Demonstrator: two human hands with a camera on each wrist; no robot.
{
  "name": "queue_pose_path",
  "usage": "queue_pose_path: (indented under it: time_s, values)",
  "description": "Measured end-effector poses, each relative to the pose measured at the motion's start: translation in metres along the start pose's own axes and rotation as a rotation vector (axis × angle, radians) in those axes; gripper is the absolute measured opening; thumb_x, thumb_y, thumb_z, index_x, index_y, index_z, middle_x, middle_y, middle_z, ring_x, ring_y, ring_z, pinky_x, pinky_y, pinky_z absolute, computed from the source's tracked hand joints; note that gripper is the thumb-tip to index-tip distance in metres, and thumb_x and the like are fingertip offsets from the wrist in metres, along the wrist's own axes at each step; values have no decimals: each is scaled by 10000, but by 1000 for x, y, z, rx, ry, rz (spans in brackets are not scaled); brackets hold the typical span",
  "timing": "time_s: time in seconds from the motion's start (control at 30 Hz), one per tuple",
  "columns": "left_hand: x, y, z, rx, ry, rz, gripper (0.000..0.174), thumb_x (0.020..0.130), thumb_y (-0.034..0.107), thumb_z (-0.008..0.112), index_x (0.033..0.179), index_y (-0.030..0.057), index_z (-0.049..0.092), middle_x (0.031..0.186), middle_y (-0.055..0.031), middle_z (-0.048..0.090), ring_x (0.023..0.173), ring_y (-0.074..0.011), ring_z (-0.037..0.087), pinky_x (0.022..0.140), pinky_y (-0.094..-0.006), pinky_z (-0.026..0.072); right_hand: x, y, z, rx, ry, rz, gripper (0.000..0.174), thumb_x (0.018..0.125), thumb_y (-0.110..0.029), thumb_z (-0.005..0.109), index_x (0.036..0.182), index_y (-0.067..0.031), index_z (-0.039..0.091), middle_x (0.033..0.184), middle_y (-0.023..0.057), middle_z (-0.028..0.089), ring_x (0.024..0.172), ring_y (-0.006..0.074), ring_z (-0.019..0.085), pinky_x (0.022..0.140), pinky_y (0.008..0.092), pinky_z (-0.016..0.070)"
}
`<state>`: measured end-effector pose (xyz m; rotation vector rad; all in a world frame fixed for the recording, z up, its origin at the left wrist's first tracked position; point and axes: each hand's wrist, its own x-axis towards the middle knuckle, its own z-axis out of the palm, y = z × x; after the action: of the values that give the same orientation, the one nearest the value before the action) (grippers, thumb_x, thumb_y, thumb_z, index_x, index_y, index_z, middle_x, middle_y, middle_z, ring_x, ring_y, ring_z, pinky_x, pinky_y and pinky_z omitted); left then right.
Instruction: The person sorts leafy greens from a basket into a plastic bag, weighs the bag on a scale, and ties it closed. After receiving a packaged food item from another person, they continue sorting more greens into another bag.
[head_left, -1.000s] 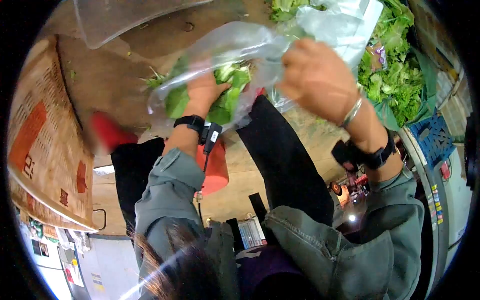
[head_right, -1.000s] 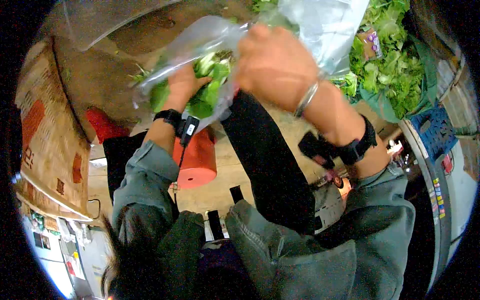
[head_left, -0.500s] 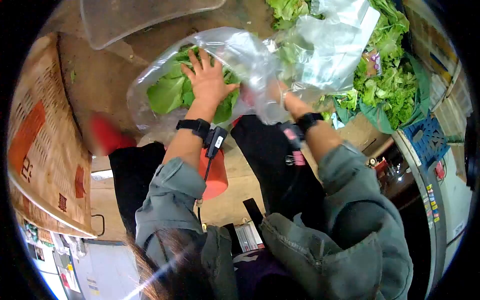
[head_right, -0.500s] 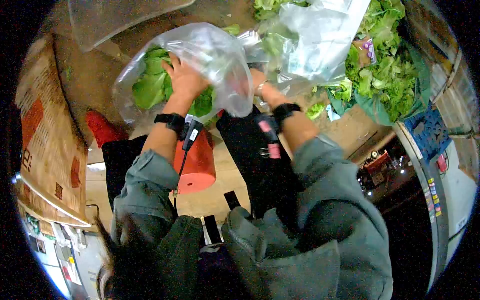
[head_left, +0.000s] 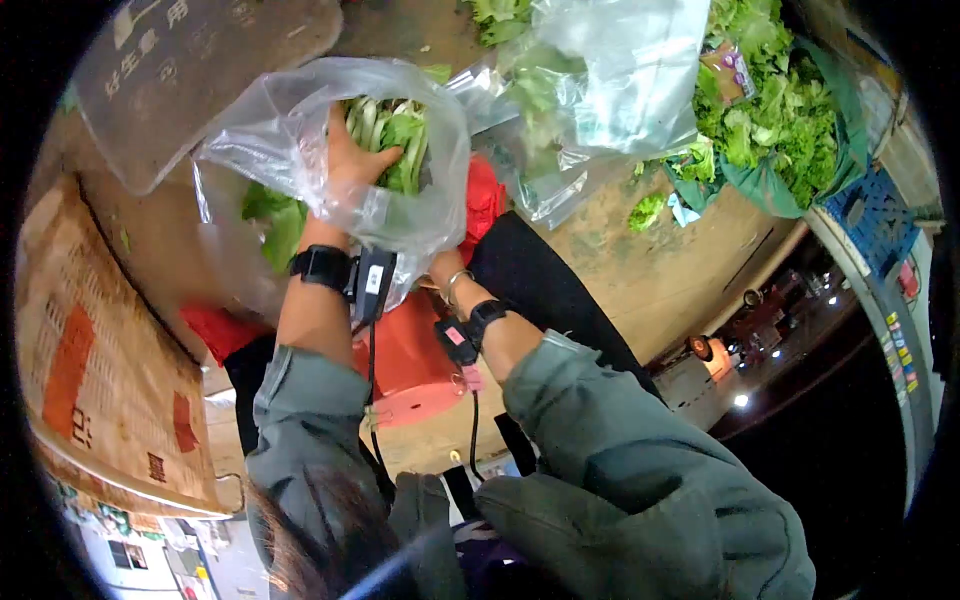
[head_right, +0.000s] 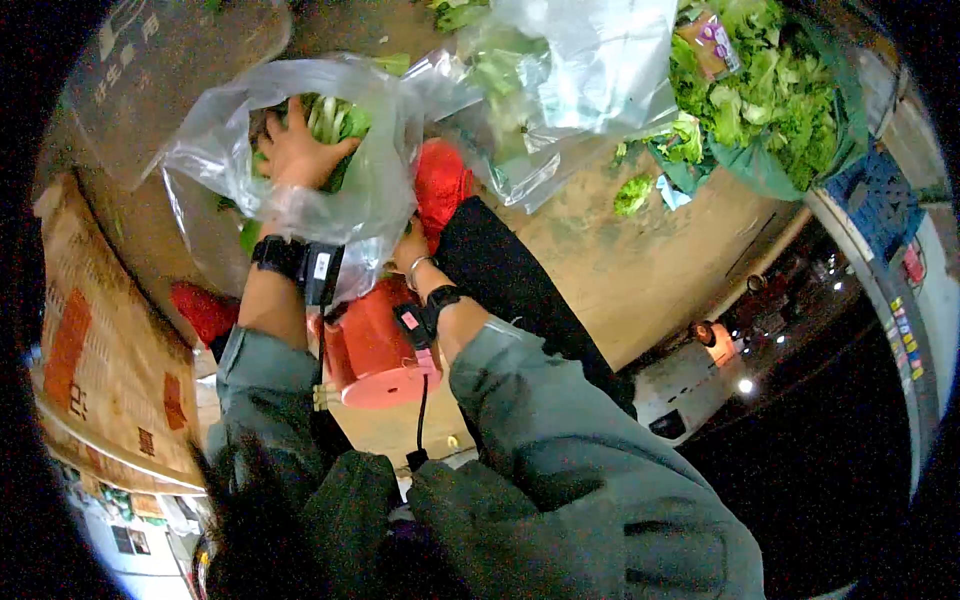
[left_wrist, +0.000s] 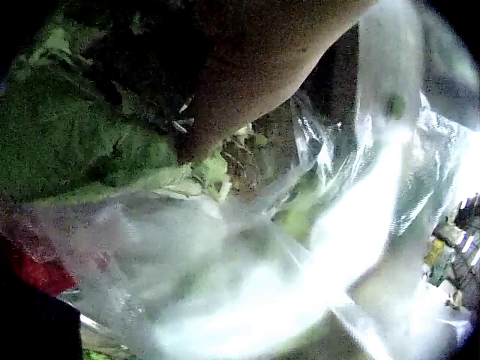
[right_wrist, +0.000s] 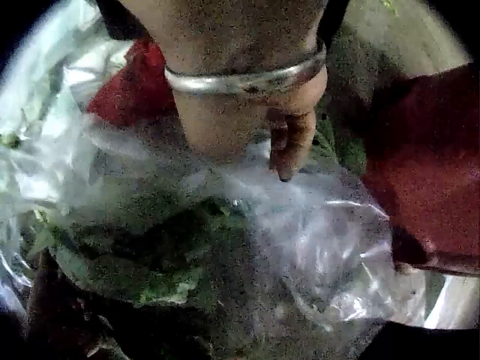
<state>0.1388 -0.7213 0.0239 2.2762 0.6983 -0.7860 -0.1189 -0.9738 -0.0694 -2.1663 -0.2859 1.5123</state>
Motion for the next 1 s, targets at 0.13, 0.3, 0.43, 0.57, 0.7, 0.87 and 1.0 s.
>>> queue_pose_path:
  time_s: [0.13,0.3,0.43,0.57,0.7,0.87,1.0]
  values:
    - [-17,10,8,185,-148,-51,844,542,520,705,1204,112,376,1236,-224,343,1164,-448,266,896,-599,242,-34,-78,-17,812,120,397,346,716,-101,569,1059,-106,524,974,46,567,880,238,541,711,344,459]
    - [-27,-64,89,92,164,510,833,572,470,705,1227,76,375,1274,-253,311,1172,-400,303,945,-539,242,-67,-128,-5,1095,181,573,312,710,-104,577,1020,-90,545,938,64,581,815,234,548,676,339,463]
    - [-30,-60,88,96,185,564,765,612,399,678,1231,68,373,1248,-253,343,1153,-380,335,944,-489,263,-81,-156,7,1215,174,649,286,705,-106,584,988,-78,561,908,78,593,764,230,554,648,335,466]
    - [-31,-49,79,49,200,602,700,651,328,650,1234,59,371,1223,-252,375,1134,-360,367,942,-439,285,-62,-164,-17,1187,103,668,261,700,-109,590,957,-65,578,879,92,604,712,227,559,620,331,470]
    - [-59,-30,-9,252,193,517,573,674,264,637,1176,91,420,1146,-219,424,1104,-346,393,920,-438,301,-40,-207,-90,1059,-231,635,243,697,-111,595,934,-56,591,857,102,613,674,224,563,599,328,472]
    - [-90,-133,-21,-486,137,-158,297,725,205,586,960,37,518,1000,-157,532,931,-325,503,830,-399,391,-4,-299,-172,-339,-755,-459,219,707,-184,487,734,-22,632,689,177,607,673,293,596,623,379,478]
    - [-118,-173,-19,191,-183,240,402,773,256,569,1101,52,463,977,-144,560,957,-295,518,837,-379,402,54,-323,-203,-1000,289,-313,569,728,-119,535,1262,-188,353,1316,144,320,1216,326,288,885,559,319]
